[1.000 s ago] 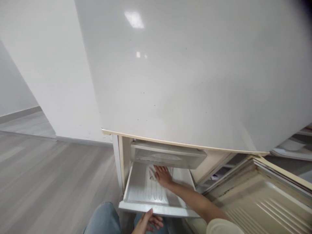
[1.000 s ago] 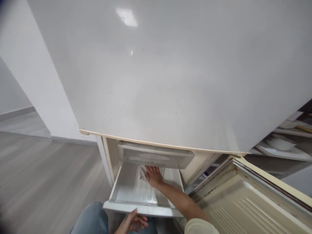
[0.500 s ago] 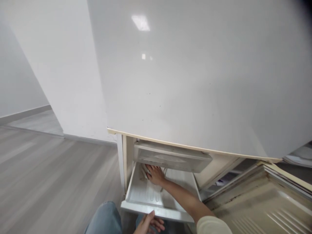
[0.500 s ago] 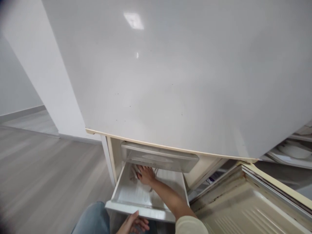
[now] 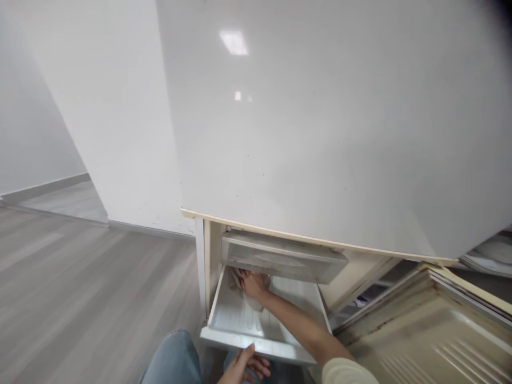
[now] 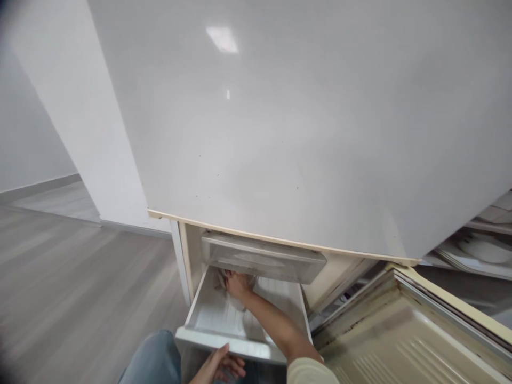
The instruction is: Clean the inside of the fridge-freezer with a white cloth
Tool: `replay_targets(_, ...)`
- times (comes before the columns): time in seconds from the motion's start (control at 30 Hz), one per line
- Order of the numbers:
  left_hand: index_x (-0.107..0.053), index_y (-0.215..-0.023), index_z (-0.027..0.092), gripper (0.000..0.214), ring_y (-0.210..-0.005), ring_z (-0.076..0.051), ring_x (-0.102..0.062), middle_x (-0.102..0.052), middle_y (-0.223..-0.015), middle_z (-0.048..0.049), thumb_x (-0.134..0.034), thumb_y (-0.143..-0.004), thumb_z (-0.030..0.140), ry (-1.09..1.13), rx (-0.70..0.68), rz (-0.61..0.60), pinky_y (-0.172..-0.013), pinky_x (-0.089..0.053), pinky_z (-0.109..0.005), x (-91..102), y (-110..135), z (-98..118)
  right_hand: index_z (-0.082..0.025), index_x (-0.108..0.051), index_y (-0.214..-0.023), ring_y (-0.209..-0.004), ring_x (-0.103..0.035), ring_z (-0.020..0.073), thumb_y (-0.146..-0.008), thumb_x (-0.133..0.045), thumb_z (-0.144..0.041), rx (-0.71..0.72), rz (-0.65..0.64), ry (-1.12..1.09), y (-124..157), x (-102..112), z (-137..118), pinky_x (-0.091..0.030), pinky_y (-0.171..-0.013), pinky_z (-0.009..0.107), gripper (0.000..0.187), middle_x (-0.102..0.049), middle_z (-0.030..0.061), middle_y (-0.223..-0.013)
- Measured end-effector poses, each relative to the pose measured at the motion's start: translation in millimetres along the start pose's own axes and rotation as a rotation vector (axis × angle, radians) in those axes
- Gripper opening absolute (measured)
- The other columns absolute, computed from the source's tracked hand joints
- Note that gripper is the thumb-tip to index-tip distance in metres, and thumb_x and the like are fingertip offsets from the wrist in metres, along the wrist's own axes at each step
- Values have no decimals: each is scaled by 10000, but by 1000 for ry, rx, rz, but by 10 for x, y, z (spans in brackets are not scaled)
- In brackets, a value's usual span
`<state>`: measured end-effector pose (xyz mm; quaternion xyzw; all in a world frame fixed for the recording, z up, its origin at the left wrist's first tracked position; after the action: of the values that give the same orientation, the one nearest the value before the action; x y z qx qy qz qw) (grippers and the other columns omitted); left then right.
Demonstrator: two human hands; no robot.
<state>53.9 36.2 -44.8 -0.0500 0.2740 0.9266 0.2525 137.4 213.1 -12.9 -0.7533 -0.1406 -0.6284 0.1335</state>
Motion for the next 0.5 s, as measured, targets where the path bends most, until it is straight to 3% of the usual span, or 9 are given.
replay_targets(0.13,-722,-853,112,995,-857,-296,-673,-752,-943,-197,-320,-476,940,-11,25,0,-812,-466,-433,-30,93,129,-163,-604,-1169,-1137,-491,268,-871,-416,-145,132,62,-62,221,107,-59,-363,-982,450,352,-590,135,-1215)
replay_targets(0.2,-722,-855,114,999,-860,-296,-674,-753,-938,-193,-317,-473,943,-10,24,-4,-810,-470,-430,-35,104,141,-188,-649,-1069,-1123,-494,253,-801,-445,-75,138,151,-316,338,166,-38,-361,-992,446,355,-606,110,-1165)
replay_targets(0.3,-723,-862,117,990,-854,-286,-677,-755,-936,-186,-302,-503,938,-4,13,-5,-796,-476,-419,-23,48,62,-196,-677,-877,-965,-569,227,-640,-493,-59,-131,282,-896,458,221,121,-444,-905,396,330,-639,74,-985)
replay_targets(0.4,-730,-867,110,1002,-816,-269,-682,-757,-924,-191,-270,-527,933,3,12,-4,-762,-480,-400,16,-61,-82,-187,-648,-874,-778,-604,201,-578,-513,-128,-394,330,-1176,560,279,232,-510,-768,380,331,-632,53,-846)
replay_targets(0.5,-731,-905,116,958,-826,-251,-685,-754,-962,-185,-300,-573,904,13,14,-57,-753,-482,-373,48,-144,-183,-193,-640,-895,-770,-613,175,-507,-586,-145,-563,378,-1581,701,361,220,-523,-777,368,395,-621,24,-847)
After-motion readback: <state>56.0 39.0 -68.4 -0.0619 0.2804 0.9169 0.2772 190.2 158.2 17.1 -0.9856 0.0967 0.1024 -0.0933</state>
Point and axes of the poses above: each hand's wrist, its own y-axis away from the middle knuckle, its own x-axis out of the back of the hand, z = x × y, the point moved 3 cm from there along -y, towards the middle knuckle
